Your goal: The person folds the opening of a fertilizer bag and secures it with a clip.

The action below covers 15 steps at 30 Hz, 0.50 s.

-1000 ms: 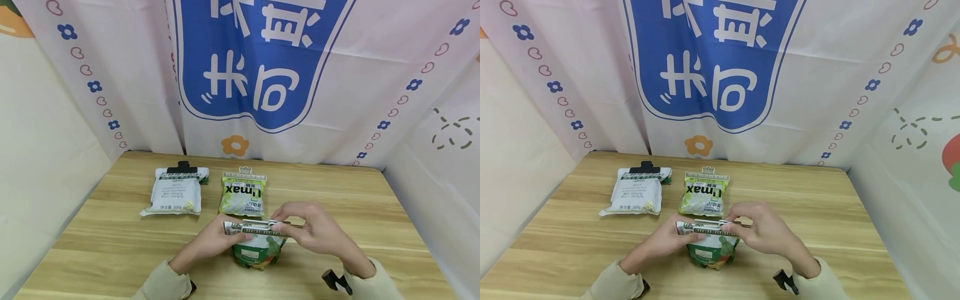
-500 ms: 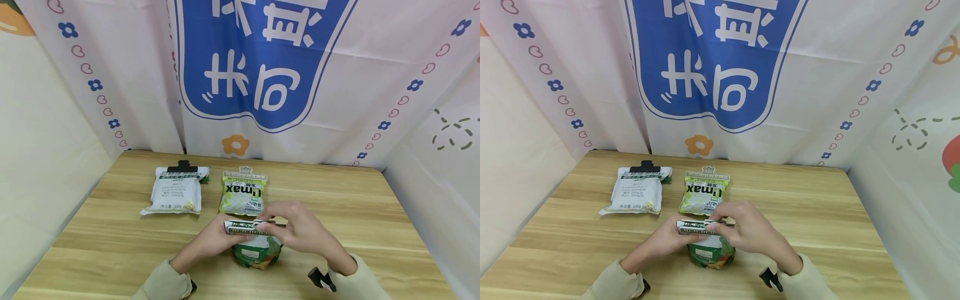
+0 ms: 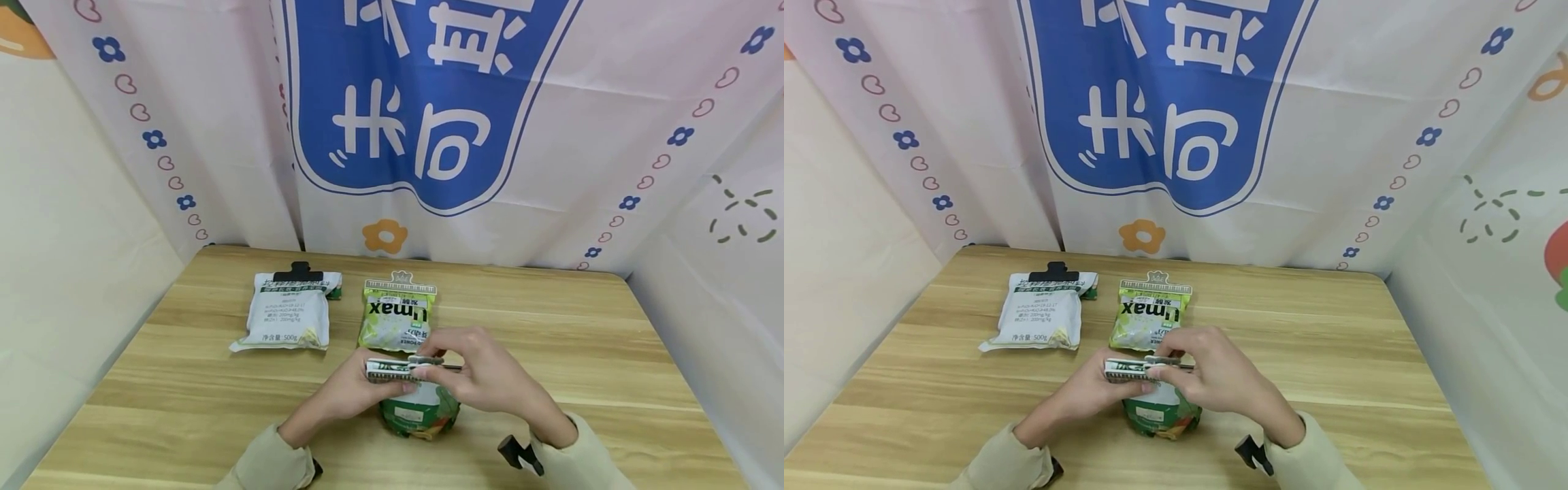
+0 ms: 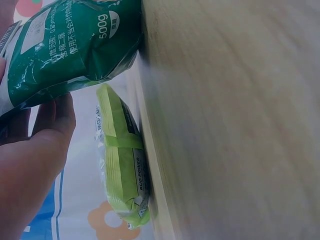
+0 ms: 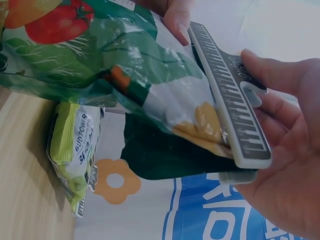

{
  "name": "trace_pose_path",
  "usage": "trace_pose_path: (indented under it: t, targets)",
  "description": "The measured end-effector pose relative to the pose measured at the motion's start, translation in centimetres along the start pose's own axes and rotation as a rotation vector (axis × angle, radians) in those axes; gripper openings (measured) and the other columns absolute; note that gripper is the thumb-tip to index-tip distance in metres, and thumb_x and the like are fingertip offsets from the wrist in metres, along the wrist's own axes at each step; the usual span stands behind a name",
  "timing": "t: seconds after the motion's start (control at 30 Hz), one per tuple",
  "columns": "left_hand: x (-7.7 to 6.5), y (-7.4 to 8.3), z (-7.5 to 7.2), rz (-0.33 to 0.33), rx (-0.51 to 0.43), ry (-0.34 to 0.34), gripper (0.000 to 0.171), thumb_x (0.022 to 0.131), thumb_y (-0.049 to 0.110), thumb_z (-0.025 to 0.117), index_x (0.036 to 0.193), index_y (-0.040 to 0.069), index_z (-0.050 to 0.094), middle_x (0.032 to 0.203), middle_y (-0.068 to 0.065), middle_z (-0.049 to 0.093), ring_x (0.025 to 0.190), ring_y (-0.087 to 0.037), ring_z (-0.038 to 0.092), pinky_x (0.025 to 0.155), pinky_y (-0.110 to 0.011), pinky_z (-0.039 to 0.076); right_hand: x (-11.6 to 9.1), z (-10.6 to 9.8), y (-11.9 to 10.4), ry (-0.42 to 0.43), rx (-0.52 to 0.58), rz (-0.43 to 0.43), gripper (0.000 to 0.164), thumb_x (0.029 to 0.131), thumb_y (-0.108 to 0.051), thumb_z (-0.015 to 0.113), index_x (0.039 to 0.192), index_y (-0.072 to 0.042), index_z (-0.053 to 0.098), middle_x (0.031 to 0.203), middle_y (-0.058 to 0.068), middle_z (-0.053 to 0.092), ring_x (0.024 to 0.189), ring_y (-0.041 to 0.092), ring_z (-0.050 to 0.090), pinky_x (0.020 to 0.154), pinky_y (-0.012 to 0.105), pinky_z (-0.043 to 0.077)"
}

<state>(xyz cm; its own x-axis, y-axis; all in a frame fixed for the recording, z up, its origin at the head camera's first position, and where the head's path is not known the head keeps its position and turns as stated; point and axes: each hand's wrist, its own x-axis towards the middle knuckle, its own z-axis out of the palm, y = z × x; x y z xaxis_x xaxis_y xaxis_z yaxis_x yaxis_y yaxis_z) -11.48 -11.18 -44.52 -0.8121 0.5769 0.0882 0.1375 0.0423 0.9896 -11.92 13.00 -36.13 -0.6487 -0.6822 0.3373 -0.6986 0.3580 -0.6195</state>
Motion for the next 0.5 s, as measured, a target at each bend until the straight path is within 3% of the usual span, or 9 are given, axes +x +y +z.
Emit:
trace_pose_path:
  t: [0.5]
  targets:
    - [0.1, -0.3, 0.0, -0.019, 0.002, 0.02, 0.031, 0.093, 0.01, 0.079, 0.122, -0.002, 0.074, 0.119, -0.023, 0.077, 0.1, -0.006, 0.075, 0.091, -0.026, 0.061, 0.04, -0.26, -0.05, -0.055, -0.002, 0.101, 0.013, 0.096, -0.029, 0.079, 0.103, -0.02, 0.072, 0.094, -0.01, 0.075, 0.087, 0.001, 0.067, 0.078, 0.027, 0.06]
